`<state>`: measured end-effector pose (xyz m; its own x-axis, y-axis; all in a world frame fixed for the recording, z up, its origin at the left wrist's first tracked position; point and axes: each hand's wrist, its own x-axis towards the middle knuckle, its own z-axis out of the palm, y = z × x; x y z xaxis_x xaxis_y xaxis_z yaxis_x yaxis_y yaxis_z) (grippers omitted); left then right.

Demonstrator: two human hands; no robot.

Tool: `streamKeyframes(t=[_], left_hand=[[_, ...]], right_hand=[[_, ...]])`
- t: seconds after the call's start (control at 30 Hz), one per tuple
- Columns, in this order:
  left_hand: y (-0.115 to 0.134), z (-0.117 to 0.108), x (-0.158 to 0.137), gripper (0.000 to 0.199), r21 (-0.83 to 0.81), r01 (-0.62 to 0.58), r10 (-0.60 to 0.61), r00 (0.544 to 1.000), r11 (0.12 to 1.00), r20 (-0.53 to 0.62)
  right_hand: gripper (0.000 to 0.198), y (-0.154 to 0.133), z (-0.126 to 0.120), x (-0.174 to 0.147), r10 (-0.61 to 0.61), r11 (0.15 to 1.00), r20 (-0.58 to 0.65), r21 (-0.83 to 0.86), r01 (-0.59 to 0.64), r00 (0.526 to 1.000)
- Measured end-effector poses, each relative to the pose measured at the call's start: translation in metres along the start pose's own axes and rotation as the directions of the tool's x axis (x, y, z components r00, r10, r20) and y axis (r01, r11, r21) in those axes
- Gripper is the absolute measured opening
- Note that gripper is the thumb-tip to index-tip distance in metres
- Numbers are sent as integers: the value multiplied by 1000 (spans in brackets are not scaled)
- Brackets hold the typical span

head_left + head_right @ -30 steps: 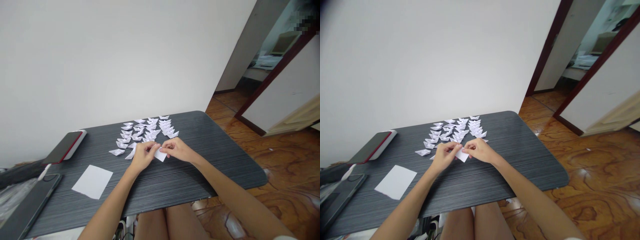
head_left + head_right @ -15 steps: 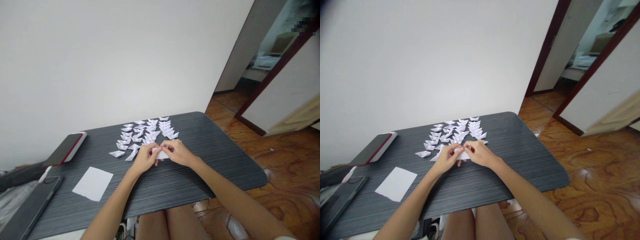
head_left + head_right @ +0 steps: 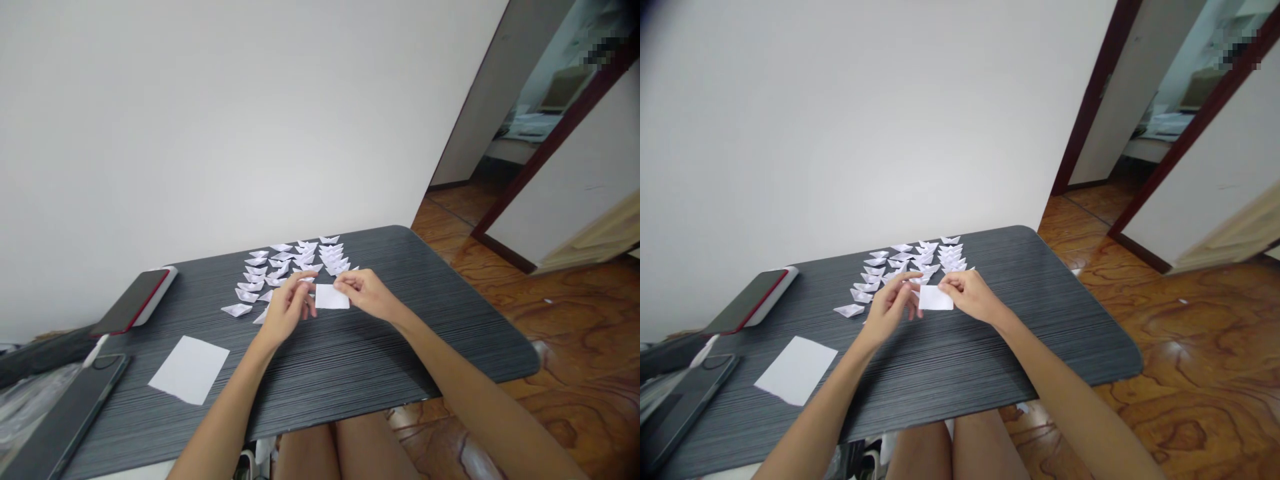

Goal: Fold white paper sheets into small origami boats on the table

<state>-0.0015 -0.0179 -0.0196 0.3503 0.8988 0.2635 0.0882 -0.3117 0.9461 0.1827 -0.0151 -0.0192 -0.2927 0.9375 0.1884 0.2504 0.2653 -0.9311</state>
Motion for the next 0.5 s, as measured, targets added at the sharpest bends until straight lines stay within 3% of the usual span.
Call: streamKeyframes(t=[0.07, 0.13, 0.5], left_hand=[[1, 4, -1, 31, -99, 3, 7, 995, 995, 103], [3, 7, -1, 31, -170, 6, 17, 991, 985, 136], [1, 6, -2, 33, -250, 42, -12, 993, 967, 118]], right_hand=[[20, -2, 3, -1, 40, 992, 30, 117, -43, 999], [23, -3, 5, -1, 62, 979, 47, 192, -70, 997], [32, -3, 3, 0, 121, 934, 102, 325, -148, 987]])
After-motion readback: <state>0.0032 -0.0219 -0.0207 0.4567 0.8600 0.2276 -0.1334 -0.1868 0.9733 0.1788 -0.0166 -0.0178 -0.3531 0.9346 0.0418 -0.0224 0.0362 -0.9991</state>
